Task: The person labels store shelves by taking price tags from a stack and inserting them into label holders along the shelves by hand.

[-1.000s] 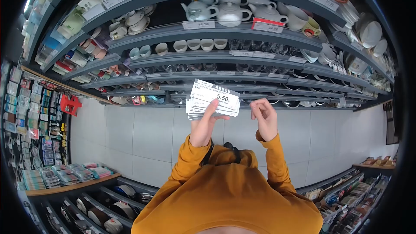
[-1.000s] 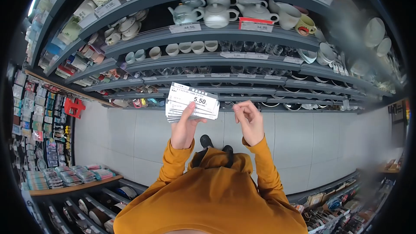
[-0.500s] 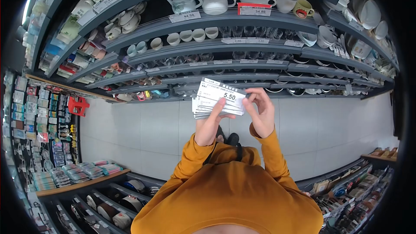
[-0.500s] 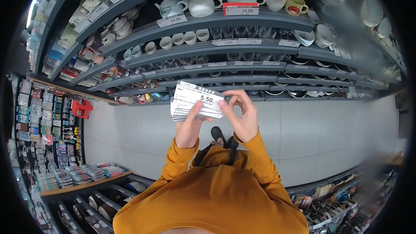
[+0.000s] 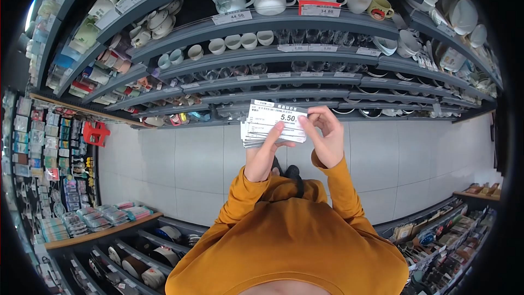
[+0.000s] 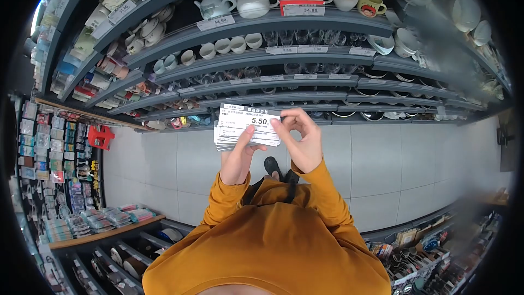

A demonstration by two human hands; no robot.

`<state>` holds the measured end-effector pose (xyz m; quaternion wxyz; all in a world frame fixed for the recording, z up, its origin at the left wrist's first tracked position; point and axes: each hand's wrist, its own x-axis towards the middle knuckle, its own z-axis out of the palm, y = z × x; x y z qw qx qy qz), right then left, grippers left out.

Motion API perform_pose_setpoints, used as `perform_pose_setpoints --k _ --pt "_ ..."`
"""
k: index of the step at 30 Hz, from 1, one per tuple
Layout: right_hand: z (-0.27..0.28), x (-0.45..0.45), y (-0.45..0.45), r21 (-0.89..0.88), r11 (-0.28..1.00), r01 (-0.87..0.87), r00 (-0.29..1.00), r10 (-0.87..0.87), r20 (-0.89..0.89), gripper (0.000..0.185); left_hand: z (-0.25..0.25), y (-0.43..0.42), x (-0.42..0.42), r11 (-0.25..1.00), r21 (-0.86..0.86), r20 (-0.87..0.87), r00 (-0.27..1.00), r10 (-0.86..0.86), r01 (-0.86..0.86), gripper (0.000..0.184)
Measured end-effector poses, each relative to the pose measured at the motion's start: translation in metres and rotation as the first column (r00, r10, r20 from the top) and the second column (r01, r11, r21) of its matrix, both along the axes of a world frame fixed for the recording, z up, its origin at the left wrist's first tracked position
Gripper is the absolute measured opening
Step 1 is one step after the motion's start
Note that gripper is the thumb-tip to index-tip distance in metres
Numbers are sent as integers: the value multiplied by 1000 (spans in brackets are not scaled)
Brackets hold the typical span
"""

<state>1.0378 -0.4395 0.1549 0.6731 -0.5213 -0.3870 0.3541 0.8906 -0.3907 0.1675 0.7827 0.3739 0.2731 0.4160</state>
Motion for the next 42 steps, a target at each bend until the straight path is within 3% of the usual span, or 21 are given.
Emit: perform_pose_setpoints --k 22,42 --pt "-1 -4 -1 -69 997 -24 1000 23 -15 17 -13 3 -14 992 -129 49 999 -10 17 27" --pt "4 6 -14 -54 998 13 1000 -13 -5 16 1 -3 -4 998 -60 14 1000 -11 12 26"
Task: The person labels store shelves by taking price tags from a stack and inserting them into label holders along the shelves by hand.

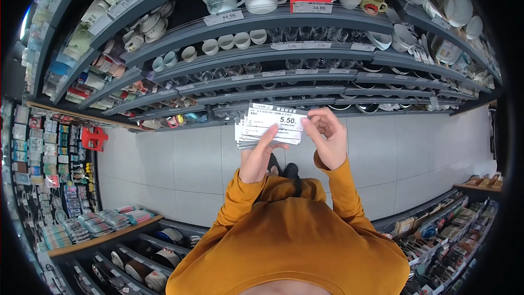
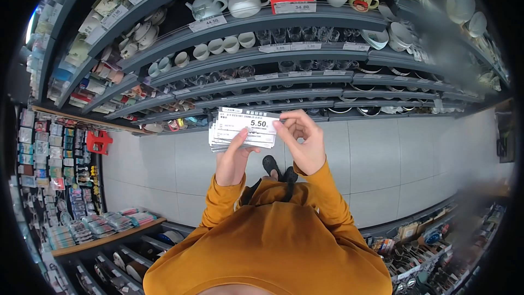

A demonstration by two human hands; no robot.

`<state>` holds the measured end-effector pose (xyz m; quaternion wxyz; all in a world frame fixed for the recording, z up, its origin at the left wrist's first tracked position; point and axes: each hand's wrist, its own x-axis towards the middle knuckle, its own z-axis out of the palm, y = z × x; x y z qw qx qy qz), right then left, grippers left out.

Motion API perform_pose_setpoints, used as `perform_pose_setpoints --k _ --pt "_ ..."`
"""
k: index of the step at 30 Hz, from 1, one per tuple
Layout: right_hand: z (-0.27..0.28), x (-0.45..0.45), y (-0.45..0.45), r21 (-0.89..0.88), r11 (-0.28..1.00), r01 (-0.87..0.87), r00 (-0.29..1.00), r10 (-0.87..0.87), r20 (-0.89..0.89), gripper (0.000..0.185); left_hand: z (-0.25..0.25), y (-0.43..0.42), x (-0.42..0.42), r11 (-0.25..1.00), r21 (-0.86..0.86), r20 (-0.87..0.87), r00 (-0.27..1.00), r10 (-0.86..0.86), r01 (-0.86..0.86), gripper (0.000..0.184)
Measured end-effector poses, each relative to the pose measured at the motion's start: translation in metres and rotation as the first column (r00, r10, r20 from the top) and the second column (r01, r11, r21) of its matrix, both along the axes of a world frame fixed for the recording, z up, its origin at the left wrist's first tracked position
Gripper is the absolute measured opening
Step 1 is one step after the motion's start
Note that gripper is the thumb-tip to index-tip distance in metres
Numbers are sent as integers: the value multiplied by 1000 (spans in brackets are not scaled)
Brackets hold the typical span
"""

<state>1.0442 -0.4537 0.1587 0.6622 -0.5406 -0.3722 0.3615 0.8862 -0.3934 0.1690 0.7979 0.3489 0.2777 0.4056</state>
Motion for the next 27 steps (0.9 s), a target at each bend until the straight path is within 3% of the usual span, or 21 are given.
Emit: perform_pose_setpoints --k 10,21,27 --pt "2 3 -17 11 999 49 999 -49 -17 15 0 -12 7 999 36 -57 998 -27 29 23" --pt "3 1 -31 6 998 62 998 -62 -18 15 -1 -20 6 997 31 0 997 -71 71 22" --pt "4 -8 -30 1 999 42 999 -42 -14 12 6 -25 -2 1000 12 43 999 -7 7 27"
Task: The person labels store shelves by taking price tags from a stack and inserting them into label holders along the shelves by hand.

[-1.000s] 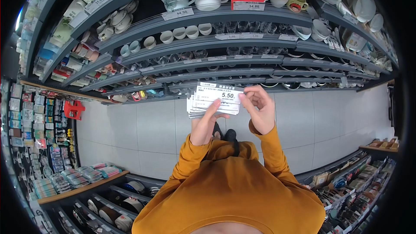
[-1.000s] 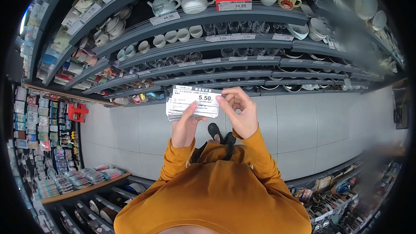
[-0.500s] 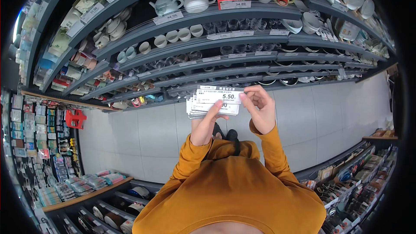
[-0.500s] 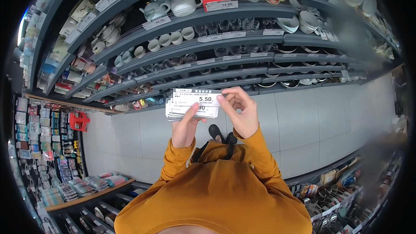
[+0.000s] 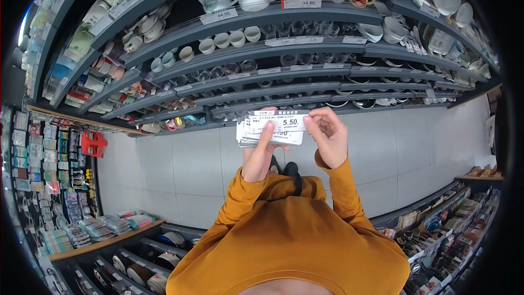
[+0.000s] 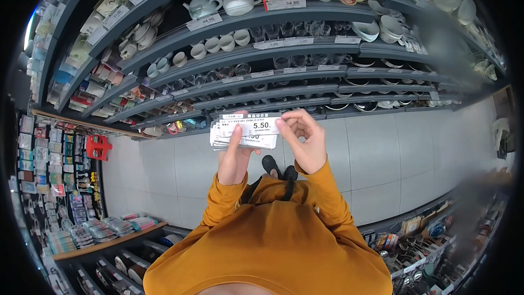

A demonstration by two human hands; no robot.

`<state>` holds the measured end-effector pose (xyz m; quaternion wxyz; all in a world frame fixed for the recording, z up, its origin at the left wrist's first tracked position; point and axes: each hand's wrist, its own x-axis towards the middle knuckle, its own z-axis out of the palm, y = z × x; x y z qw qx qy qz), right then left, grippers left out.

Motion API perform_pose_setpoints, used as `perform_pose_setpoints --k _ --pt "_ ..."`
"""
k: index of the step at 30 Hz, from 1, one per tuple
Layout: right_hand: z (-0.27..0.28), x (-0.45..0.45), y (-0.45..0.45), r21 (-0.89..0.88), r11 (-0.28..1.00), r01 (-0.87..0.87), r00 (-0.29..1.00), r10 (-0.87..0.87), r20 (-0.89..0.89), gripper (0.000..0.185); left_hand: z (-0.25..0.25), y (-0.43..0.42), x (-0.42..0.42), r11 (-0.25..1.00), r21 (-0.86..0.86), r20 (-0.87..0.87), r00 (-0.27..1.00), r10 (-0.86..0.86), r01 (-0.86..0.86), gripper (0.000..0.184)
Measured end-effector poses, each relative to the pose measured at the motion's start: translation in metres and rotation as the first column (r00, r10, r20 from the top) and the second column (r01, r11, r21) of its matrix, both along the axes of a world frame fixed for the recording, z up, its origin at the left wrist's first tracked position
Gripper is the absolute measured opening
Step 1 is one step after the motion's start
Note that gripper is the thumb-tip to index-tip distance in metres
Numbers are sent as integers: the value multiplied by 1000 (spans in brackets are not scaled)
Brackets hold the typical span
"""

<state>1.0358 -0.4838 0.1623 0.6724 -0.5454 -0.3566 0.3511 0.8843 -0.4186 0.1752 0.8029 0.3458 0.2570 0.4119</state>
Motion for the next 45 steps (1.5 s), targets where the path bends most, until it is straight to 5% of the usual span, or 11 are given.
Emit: perform_pose_setpoints --k 20,30,36,45 --pt "-4 -33 0 -40 997 -62 998 63 23 12 -13 -3 -30 994 77 -145 986 87 -76 18" --pt "-3 -57 16 -87 996 -12 994 21 109 25 -26 20 -46 999 2 -176 983 -46 47 17" --pt "-18 -87 46 -160 986 -42 992 61 112 24 -43 55 -87 991 -96 -220 968 -116 97 18" --pt "-33 -162 119 -276 948 -157 942 228 246 29 -70 121 -179 991 -122 -337 941 12 -56 22"
